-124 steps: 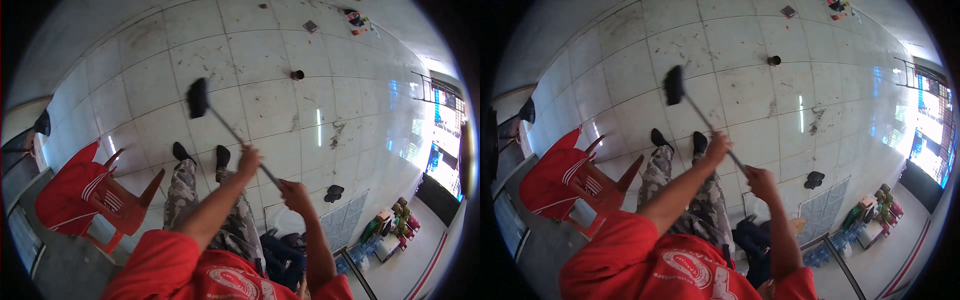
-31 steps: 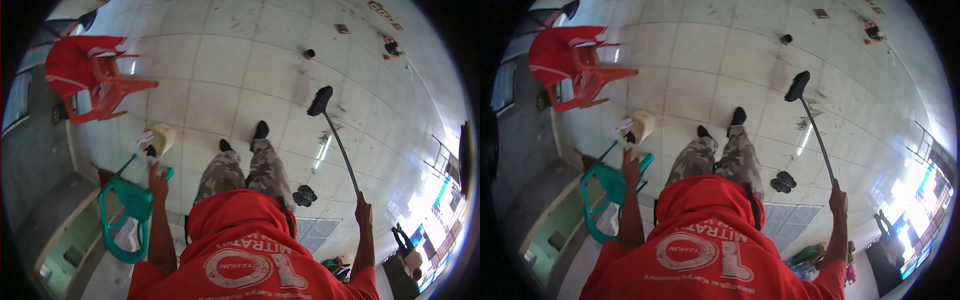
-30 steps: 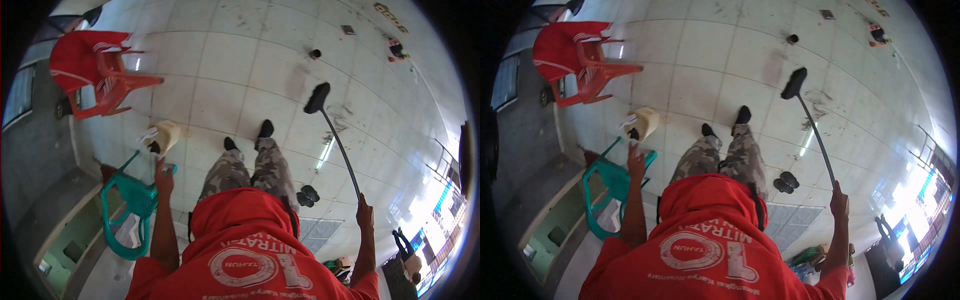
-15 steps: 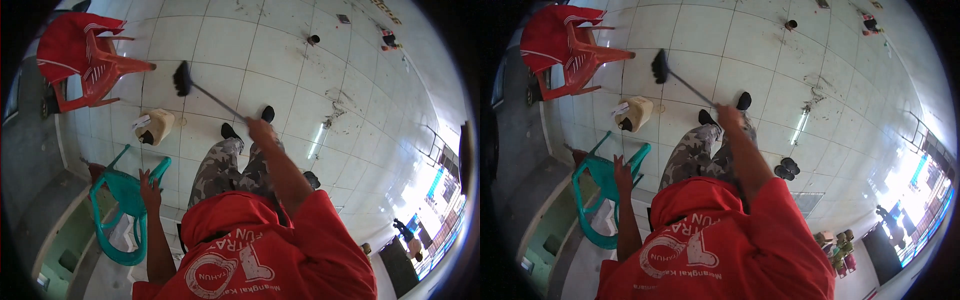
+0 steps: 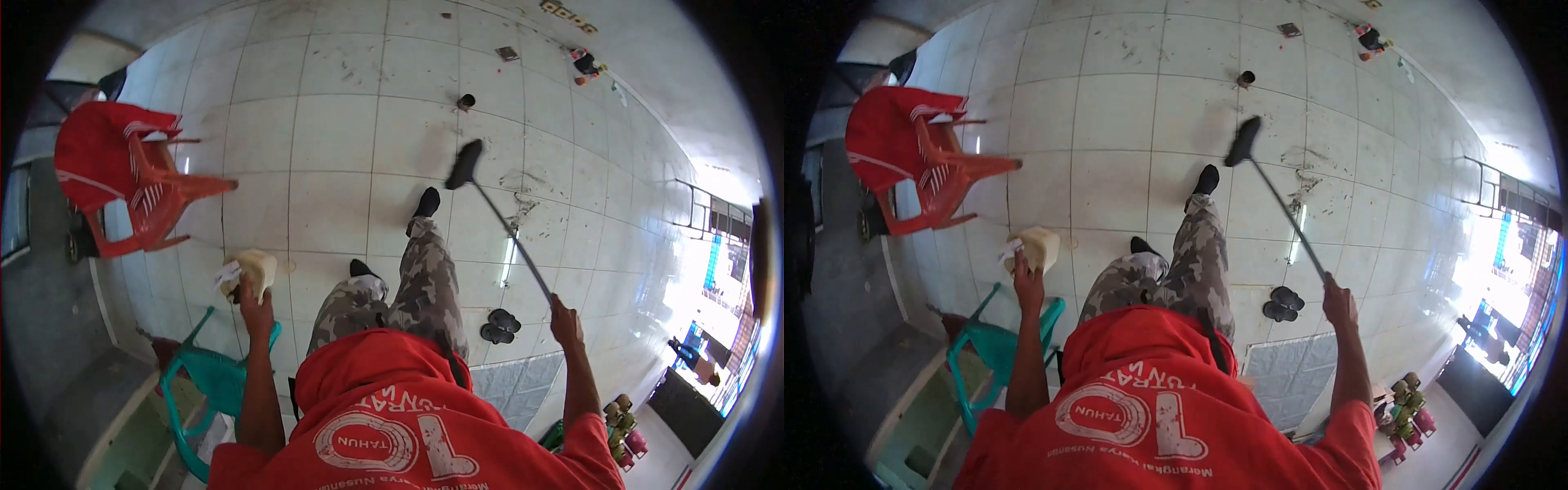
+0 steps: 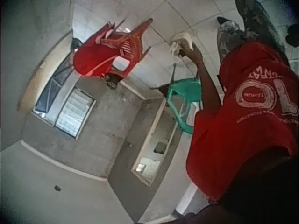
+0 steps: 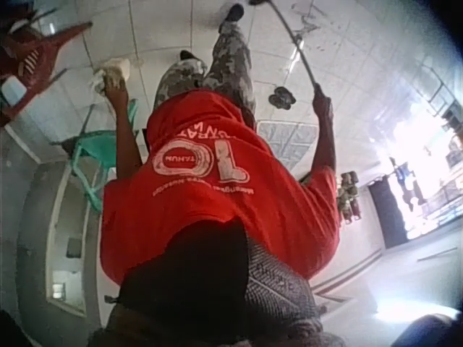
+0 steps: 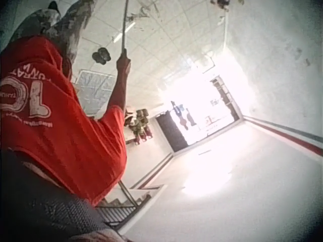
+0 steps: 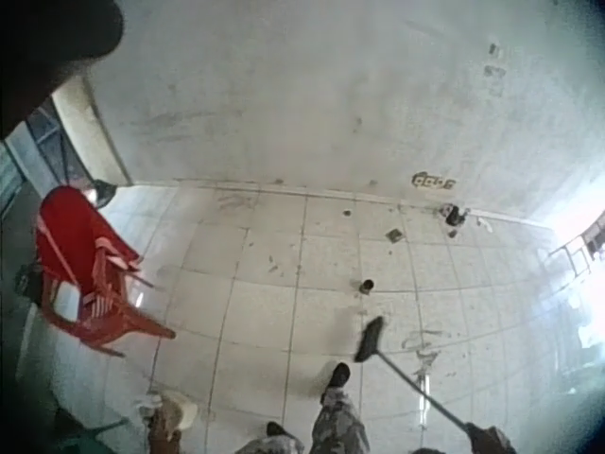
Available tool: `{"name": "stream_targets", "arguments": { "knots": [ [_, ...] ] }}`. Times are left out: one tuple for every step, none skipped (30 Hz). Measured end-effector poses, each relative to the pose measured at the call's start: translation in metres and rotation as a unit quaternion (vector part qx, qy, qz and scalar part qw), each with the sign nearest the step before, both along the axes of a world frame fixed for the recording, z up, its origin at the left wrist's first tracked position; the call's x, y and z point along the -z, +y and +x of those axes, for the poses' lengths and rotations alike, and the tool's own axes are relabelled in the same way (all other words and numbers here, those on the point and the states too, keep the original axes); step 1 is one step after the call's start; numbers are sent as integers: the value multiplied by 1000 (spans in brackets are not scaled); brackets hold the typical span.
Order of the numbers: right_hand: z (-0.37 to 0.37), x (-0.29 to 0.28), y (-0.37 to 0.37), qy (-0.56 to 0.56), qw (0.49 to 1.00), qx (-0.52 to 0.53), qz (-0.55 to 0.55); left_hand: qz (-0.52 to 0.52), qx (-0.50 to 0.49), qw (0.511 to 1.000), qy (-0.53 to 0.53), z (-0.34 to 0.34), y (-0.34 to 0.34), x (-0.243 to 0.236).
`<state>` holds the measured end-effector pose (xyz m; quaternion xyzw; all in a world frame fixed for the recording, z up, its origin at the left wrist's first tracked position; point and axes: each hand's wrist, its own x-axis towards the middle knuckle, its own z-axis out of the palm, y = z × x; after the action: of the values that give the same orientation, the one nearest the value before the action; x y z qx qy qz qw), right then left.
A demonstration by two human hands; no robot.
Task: The recorder sweeps a tiled indoor floor with a broom, moving chairs and buckets to clean the area.
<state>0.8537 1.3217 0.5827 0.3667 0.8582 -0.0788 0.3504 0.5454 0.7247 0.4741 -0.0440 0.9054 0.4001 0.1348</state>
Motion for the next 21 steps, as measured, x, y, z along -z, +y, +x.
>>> {"name": "stream_targets", "arguments": {
  "knots": [
    [-1,1,1,0,1000,-9,-11,-12,40,999,-4,-25,43,-7],
    [-18,7,-6,-2,999,6,-44,-28,77,997,-3,-50,88,-13],
    [-46,17,-14,2,997,15,-79,-30,126,990,51,-76,121,-4],
    [-67,33,-22,-6,995,18,-99,-28,179,978,102,-100,157,9],
    [-89,56,-27,-16,993,23,-118,-16,224,964,142,-125,207,17],
    [-116,74,-31,-4,988,28,-152,-7,268,947,180,-145,256,23],
    [-144,94,-31,10,982,33,-186,-6,276,944,182,-161,301,30],
    [-162,122,-28,11,981,30,-192,15,298,938,178,-177,351,42],
    [-177,148,-26,12,979,24,-201,33,319,931,174,-193,398,57],
    [-200,162,-25,30,974,40,-223,28,323,929,177,-212,436,77],
    [-219,172,-18,43,967,56,-244,16,348,921,177,-226,474,100],
    [-226,187,-8,40,961,65,-264,5,372,913,170,-235,510,125],
    [-233,204,3,37,955,74,-285,2,375,913,164,-245,543,153],
    [-242,210,17,36,947,86,-308,-12,402,899,171,-257,579,177],
    [-242,231,31,39,945,88,-312,-28,428,886,179,-270,615,200],
    [-230,254,44,92,923,111,-356,-27,430,887,166,-269,646,236],
    [-230,271,55,146,894,131,-403,-51,437,889,127,-269,669,268],
    [-232,289,69,166,861,185,-445,-75,444,888,90,-272,691,297],
    [-232,304,82,151,859,191,-451,-90,455,884,65,-267,713,328],
    [-234,318,94,130,863,187,-451,-104,465,878,42,-265,733,354],
    [-238,329,105,109,866,181,-452,-109,466,878,27,-264,750,377]
  ]
}}
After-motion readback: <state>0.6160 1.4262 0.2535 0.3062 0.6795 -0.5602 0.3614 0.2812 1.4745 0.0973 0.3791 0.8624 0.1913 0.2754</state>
